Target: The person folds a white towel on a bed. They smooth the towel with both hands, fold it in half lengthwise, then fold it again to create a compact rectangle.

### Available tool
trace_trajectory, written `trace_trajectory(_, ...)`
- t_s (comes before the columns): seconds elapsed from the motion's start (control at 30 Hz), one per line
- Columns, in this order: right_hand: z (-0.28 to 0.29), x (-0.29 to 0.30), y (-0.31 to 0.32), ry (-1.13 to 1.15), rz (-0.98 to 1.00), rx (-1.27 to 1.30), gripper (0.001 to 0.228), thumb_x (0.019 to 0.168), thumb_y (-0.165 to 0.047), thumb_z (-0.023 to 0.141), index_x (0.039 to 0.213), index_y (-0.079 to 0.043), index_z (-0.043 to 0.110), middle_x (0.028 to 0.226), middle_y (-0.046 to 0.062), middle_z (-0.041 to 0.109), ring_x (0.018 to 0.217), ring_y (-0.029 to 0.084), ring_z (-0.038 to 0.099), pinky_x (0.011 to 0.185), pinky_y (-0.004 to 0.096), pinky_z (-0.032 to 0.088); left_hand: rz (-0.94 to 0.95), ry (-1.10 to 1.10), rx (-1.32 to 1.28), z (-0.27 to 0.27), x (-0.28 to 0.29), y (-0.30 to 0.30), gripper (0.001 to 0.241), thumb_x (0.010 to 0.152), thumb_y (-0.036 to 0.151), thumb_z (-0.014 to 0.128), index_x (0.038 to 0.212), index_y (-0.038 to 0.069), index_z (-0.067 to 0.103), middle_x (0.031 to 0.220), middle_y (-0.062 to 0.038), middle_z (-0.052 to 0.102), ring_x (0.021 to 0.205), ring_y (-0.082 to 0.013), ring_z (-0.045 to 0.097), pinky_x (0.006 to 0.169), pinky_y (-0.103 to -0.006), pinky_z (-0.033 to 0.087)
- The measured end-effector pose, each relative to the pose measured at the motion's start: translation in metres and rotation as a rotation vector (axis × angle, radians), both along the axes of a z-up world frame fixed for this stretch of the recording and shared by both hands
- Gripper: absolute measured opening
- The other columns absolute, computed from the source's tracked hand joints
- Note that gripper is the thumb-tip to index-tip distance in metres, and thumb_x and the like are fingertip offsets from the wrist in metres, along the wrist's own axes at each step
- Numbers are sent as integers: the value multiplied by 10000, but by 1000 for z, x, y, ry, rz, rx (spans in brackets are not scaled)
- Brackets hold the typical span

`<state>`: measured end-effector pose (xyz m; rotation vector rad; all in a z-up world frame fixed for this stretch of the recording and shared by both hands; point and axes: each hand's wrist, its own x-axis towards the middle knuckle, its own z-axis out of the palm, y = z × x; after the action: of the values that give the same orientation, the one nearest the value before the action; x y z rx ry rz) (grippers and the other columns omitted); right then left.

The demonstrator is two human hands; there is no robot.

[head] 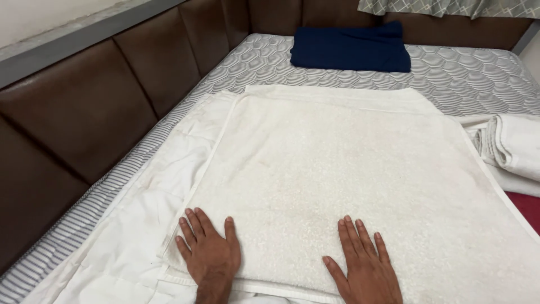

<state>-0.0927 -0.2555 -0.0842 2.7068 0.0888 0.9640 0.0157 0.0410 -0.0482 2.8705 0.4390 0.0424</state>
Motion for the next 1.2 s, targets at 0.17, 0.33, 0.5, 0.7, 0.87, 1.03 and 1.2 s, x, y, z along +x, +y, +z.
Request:
trace_trajectory(0.17,23,4,5,-14,25,-29,888,1009,-725,225,1553,-30,129,1607,139,149,1531,293,80,1222,493,56,-86,70,87,27,-14,-12,857,1008,622,250,1623,66,29,1713,-135,-18,1568,-275,-66,1228,-502,-61)
trace_trajectory(0.33,107,10,51,1034,-306,467,929,1025,-692,264,1605,-26,-20,1708,162,-46,1580,271,-83,1274,437,-44,-261,241,77,55,-17,-19,814,1027,621,212,1633,120,1,1723,-122,-52,1581,-261,-81,1239,-538,-69)
trace_trajectory(0.5,70,15,51,953,-80,436,848,1034,-608,260,1598,-37,-15,1704,139,-28,1570,239,-53,1256,413,-8,-79,94,-22,9,5,26,833,991,636,258,1641,160,45,1733,-65,1,1585,-246,-35,1254,-484,-27)
trace_trajectory(0.7,41,5,38,960,-233,419,871,1018,-654,229,1600,-69,-50,1699,125,-47,1565,241,-82,1249,434,-33,45,109,-22,1,7,26,893,996,652,257,1631,86,-14,1723,-83,-41,1576,-244,-72,1244,-454,-33)
trace_trajectory(0.87,44,-2,31,563,-104,221,878,1018,-669,235,1563,-13,28,1659,167,46,1570,286,3,1219,475,8,30,112,-7,0,5,27,908,995,656,262,1628,69,-20,1722,-93,-42,1573,-246,-71,1242,-456,-33)
trace_trajectory(1.03,62,-4,22,1011,-315,325,900,1013,-682,222,1612,-68,-51,1710,128,-43,1577,239,-62,1266,431,-14,-71,112,88,32,-12,3,889,1028,637,243,1625,30,-11,1713,-144,-50,1572,-280,-70,1228,-501,-38)
trace_trajectory(1.2,38,-9,-34,840,-131,297,836,1009,-626,250,1646,-135,25,1747,80,19,1600,224,7,1236,421,27,-358,256,32,52,-19,-22,769,1040,615,189,1642,190,-32,1736,-62,-115,1593,-233,-106,1263,-545,-75)
